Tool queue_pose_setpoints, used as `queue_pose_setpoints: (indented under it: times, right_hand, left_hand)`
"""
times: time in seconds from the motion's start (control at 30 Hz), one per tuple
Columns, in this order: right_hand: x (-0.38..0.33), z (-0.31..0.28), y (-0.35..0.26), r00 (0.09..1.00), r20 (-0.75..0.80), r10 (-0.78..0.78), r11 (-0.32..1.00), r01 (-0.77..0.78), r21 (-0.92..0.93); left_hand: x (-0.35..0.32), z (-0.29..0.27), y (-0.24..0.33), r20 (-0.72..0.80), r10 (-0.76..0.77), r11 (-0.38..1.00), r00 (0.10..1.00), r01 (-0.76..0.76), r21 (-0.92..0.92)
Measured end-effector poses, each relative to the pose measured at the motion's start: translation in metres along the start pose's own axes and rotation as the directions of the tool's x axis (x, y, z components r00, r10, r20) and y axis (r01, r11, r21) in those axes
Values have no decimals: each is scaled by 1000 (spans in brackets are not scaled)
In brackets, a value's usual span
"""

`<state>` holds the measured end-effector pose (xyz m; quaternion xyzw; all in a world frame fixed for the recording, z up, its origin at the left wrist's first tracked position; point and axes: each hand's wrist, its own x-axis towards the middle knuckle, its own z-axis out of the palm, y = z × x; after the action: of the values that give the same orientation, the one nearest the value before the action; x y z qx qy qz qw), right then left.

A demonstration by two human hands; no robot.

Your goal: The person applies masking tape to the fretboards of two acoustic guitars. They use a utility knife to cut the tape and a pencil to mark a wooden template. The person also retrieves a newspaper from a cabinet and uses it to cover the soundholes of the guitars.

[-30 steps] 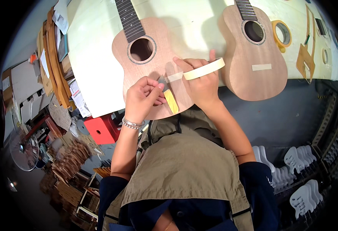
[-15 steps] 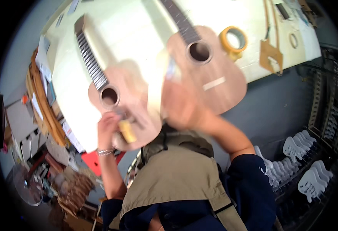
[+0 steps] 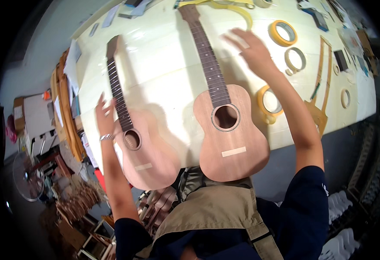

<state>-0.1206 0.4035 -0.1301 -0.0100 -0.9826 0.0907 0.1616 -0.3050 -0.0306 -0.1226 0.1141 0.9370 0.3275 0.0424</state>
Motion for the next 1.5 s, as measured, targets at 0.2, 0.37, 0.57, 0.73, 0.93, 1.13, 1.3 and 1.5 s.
queue_pose_setpoints:
  times: [0.2, 0.37, 0.57, 0.73, 0.93, 1.13, 1.3, 1.5]
  right_hand:
    - [64, 21, -36, 799, 84, -596, 788, 562, 250]
    - [85, -32, -10, 953, -160, -257, 957, 274, 98]
    - [86, 0, -38, 965, -107, 239, 940, -258, -222]
    - [99, 75, -104, 939, -121, 323, 934, -337, -120]
    - [59, 51, -148, 922, -261, 285, 947, -228, 229]
    - [-111, 0, -113, 757, -184, 627, 701, -651, -291]
    - [-144, -5, -111, 580, 67, 812, 581, -814, 0]
    - [-100, -36, -191, 558, 427, 712, -512, -4, 859]
  left_hand:
    - [4, 13, 43, 178, -22, 902, 984, -57, 427]
    - [-51, -116, 60, 59, 194, 981, 979, -194, -7]
    - [-132, -149, 28, 160, 391, 907, 906, -409, 97]
    - [-159, -81, 8, 438, 463, 827, 771, -553, 98]
    - [-175, -43, -3, 453, 528, 764, 719, -634, 117]
    - [-179, -31, 3, 435, 524, 760, 732, -633, 150]
    - [-187, -25, 28, 353, 537, 808, 766, -588, 47]
    - [-197, 1, 53, 206, 522, 842, 827, -462, -280]
